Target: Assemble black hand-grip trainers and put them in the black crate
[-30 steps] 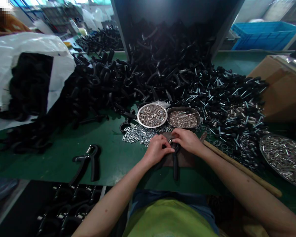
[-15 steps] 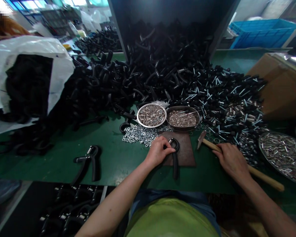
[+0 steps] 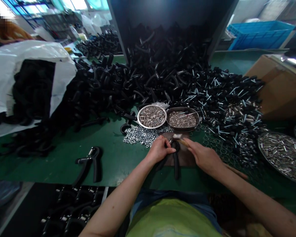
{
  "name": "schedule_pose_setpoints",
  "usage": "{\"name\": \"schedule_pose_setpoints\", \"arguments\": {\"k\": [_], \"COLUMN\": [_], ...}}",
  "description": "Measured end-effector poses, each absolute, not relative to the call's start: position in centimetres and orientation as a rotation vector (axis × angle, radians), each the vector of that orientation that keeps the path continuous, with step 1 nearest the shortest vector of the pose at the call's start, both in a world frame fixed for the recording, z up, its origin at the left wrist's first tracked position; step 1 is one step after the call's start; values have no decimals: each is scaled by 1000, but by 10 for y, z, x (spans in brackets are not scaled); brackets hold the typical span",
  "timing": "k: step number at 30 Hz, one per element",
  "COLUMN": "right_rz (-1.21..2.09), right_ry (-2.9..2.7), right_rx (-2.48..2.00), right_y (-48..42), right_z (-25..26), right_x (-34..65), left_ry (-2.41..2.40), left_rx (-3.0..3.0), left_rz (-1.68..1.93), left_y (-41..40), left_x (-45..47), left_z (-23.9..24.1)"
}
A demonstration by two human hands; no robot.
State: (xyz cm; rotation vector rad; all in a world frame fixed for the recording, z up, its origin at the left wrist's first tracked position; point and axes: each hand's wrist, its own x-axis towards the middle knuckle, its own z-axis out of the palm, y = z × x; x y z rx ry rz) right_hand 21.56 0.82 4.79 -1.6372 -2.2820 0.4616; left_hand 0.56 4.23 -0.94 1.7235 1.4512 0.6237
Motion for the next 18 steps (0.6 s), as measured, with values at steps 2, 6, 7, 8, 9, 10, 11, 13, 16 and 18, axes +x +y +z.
{"name": "schedule_pose_setpoints", "arguments": {"k": [2,6,7,8,9,10,11,13,16,18], "right_rz": [489,328,304,302,321,355,385,409,431,408], "right_ry": [-2335,-2091,-2098,-2153,-2237,-2328,-2397,-2428,-2378,-2280], "right_rx": [-1622,-1524,-1550,-1600,-1660,-1718,-1767,-1809,-1682,-1533], "right_y": [10,3,2,2,3,5,8,12,5,-8], "right_z": [49,56,52,46,38,30,23,20,43,66], "right_x": [213,210,210,211,211,212,213,215,217,219], "left_ry": [1450,1460,1472,1488,1512,1541,1575,1660,1787,1823], "left_rx": [1733,1787,1808,1832,1859,1888,1919,1978,2031,2034], "left_rz": [617,654,662,665,665,667,673,720,806,769], "left_y": [41,39,39,38,37,35,31,21,-2,-18], "left_x": [6,6,6,6,7,7,8,8,4,0], "left_z": [-9,-8,-8,-8,-7,-6,-5,-4,-5,-8]}}
